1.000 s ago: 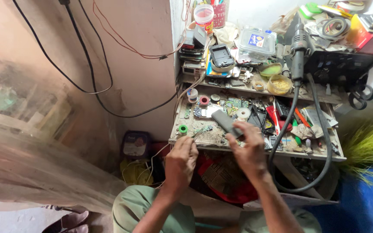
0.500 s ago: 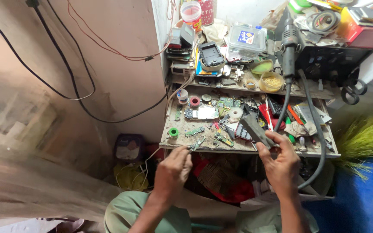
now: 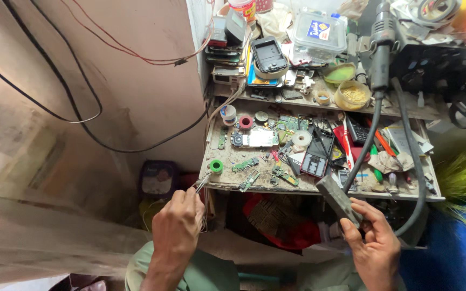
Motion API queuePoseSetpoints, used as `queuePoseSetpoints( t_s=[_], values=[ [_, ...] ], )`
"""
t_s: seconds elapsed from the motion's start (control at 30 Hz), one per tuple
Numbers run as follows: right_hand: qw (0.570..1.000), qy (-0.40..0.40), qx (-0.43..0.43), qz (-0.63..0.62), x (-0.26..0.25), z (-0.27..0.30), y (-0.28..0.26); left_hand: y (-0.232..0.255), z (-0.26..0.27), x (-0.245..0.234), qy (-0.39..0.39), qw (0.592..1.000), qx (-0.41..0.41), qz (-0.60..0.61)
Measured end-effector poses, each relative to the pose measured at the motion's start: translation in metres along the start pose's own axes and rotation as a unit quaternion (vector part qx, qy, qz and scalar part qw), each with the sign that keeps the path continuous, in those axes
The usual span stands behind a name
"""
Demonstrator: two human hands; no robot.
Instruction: The person sits on the floor and uses a hot air gun to heat a small green circuit board. They then use a toothbrush to scrub the board and tweezers to pick at components. The person handles the circuit board and tools on a cluttered workbench.
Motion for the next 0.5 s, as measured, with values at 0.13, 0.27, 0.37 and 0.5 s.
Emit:
queuePoseSetpoints(
  t_s=[0.13, 0.27, 0.37, 0.5],
  values=[
    [1.000, -0.010, -0.015, -0.003, -0.002, -0.002, 0.005, 0.000, -0.004, 0.006, -0.023, 0.998, 0.002, -0.052],
    [1.000, -0.018, -0.014, 0.017, -0.001, -0.004, 0.003, -0.001, -0.009, 0.005, -0.047, 0.995, 0.010, -0.088],
    [0.999, -0.028, -0.041, -0.010, 0.001, -0.007, 0.001, -0.002, -0.010, 0.002, -0.055, 0.993, 0.010, -0.105],
    [0.999, -0.008, -0.023, 0.046, 0.002, -0.006, -0.006, 0.000, -0.014, -0.007, -0.066, 0.990, 0.014, -0.121]
  ],
)
Point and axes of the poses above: each hand's wrist, its own z-axis away from the middle knuckle, its own x-axis out of the palm, y = z × x, the point moved 1 cm from there along -z, towards the middle knuckle, and after that the axes turned 9 degrees about -y, right-handed, at the moved point
